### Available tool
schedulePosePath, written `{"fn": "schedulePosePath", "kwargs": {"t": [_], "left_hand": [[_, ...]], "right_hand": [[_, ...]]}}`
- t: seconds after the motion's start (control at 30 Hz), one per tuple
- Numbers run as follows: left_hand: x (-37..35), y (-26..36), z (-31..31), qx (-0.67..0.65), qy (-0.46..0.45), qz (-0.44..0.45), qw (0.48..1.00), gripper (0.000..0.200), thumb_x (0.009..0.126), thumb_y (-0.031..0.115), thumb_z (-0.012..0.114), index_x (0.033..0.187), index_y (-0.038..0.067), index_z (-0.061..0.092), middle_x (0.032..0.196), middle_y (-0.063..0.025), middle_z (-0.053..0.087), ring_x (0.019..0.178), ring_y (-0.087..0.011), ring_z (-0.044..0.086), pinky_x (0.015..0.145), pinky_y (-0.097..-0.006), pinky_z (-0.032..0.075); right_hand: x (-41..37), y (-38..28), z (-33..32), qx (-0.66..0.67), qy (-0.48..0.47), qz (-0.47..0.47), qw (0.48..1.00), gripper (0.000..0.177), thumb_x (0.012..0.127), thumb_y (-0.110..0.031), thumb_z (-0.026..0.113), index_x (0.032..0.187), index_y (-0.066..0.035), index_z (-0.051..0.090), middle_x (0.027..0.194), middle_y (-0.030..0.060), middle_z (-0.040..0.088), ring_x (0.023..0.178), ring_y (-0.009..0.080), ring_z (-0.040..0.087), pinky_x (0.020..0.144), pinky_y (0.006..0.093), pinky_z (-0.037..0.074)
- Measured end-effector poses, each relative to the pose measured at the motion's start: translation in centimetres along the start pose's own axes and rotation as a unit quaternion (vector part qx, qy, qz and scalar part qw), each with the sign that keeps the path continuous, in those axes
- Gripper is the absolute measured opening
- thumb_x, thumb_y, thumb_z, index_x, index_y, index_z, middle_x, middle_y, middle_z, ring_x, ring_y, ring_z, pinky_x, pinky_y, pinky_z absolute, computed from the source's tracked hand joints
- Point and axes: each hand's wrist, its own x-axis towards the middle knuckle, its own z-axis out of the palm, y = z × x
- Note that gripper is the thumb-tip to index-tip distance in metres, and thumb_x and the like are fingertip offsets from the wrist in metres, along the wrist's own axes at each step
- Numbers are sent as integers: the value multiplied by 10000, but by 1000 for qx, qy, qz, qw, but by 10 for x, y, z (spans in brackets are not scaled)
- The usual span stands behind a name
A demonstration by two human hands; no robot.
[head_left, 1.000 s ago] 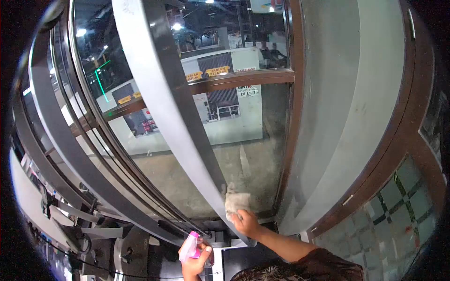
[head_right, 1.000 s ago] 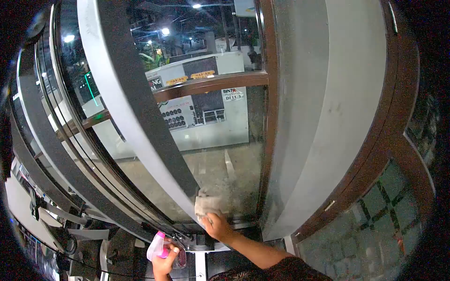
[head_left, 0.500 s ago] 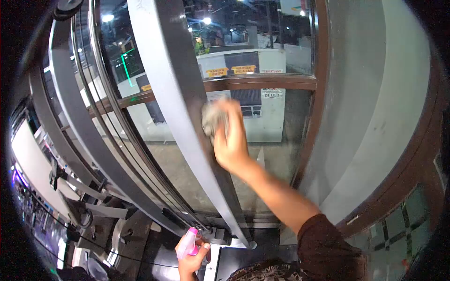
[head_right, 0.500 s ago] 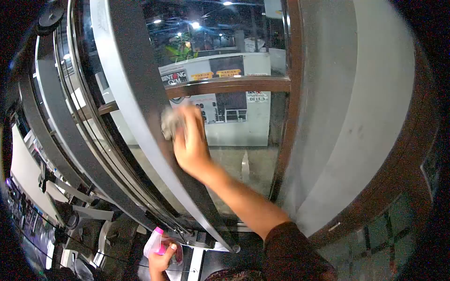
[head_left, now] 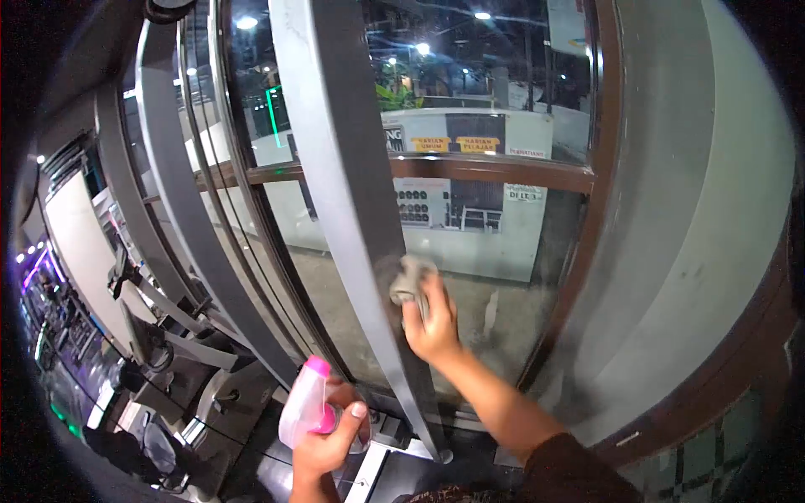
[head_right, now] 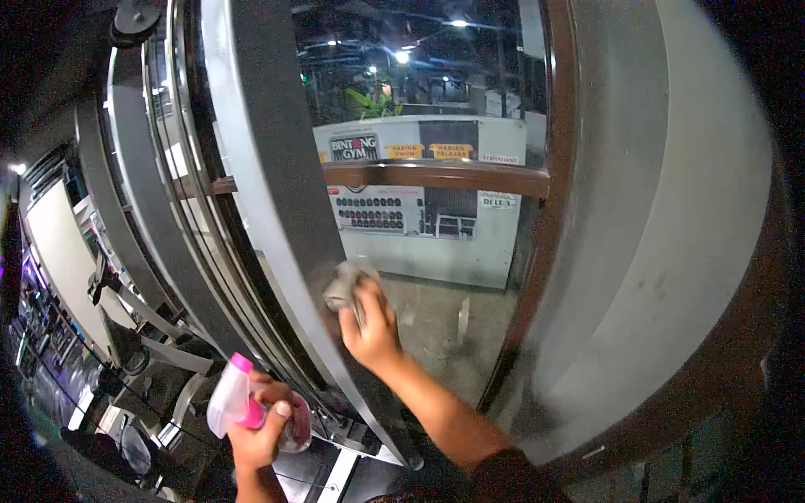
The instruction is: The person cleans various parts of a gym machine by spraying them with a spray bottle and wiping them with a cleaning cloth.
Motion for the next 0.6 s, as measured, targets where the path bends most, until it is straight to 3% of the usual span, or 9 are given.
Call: {"fn": "schedulePosePath", "kwargs": {"t": [0.07, 0.13, 0.2, 0.3, 0.33, 0.4, 0.47, 0.53, 0.6], "left_hand": [[18, 22, 6, 56, 23, 46, 997, 436, 855, 21, 707, 1214, -26, 463, 836, -60, 585, 762, -168, 578, 731, -325, 491], [33, 48, 16, 51, 44, 82, 994, 589, 821, 35, 720, 1315, -58, 413, 893, -56, 570, 847, -165, 577, 812, -341, 488], [52, 61, 20, 25, 21, 156, 987, 647, 825, 0, 694, 1377, -78, 365, 926, -65, 566, 854, -162, 581, 807, -327, 494], [79, 118, 37, 94, 47, 195, 975, 583, 852, -49, 635, 1382, -86, 394, 917, -51, 577, 839, -143, 588, 787, -276, 485], [90, 129, 37, 113, 65, 212, 969, 464, 878, 2, 655, 1300, -68, 476, 913, -59, 584, 826, -139, 591, 791, -287, 488], [117, 138, 31, 213, 68, 331, 917, 272, 944, 98, 639, 1172, -39, 580, 929, -40, 622, 904, -119, 583, 881, -292, 450], [127, 154, 43, 181, 108, 316, 925, 152, 964, 148, 613, 966, -4, 622, 876, -22, 619, 858, -125, 582, 881, -304, 452], [145, 155, 36, 237, 77, 346, 905, 301, 905, 120, 668, 1140, -16, 537, 827, -98, 620, 795, -176, 627, 736, -328, 500], [143, 161, 40, 211, 89, 316, 921, 353, 881, 97, 659, 1186, -24, 529, 825, -105, 643, 772, -175, 638, 723, -328, 505]], "right_hand": [[-55, 2, -13, 29, -44, 146, 988, 292, 935, -157, 604, 1146, 41, 565, 1098, 276, 616, 977, 490, 613, 844, 477, 511], [-89, 13, -21, 30, -90, 208, 974, 265, 928, -145, 605, 1099, 43, 533, 1059, 281, 595, 964, 499, 592, 813, 469, 499], [-97, 12, -30, 47, -117, 208, 970, 248, 912, -116, 601, 1093, 36, 526, 1003, 262, 565, 952, 488, 575, 804, 478, 477], [-93, 10, -38, 11, -159, 192, 968, 227, 899, -108, 616, 1074, 18, 545, 1013, 254, 563, 941, 464, 579, 800, 463, 478], [-87, 7, -41, 20, -170, 196, 966, 223, 897, -111, 620, 1067, 16, 550, 1016, 250, 566, 939, 454, 584, 798, 461, 479], [-73, 4, -46, 27, -168, 180, 969, 220, 897, -119, 626, 1059, 11, 557, 1016, 238, 572, 929, 432, 591, 793, 454, 481], [-61, 1, -48, 24, -142, 141, 979, 222, 900, -132, 632, 1059, 8, 565, 1010, 222, 578, 915, 406, 596, 786, 446, 483], [-47, -2, -42, 37, -112, 101, 988, 242, 909, -137, 633, 1087, 10, 563, 997, 201, 577, 890, 373, 593, 781, 431, 484], [-29, -12, -40, 52, -99, 81, 990, 252, 915, -146, 634, 1101, 8, 562, 993, 200, 575, 883, 369, 587, 783, 426, 483]]}}
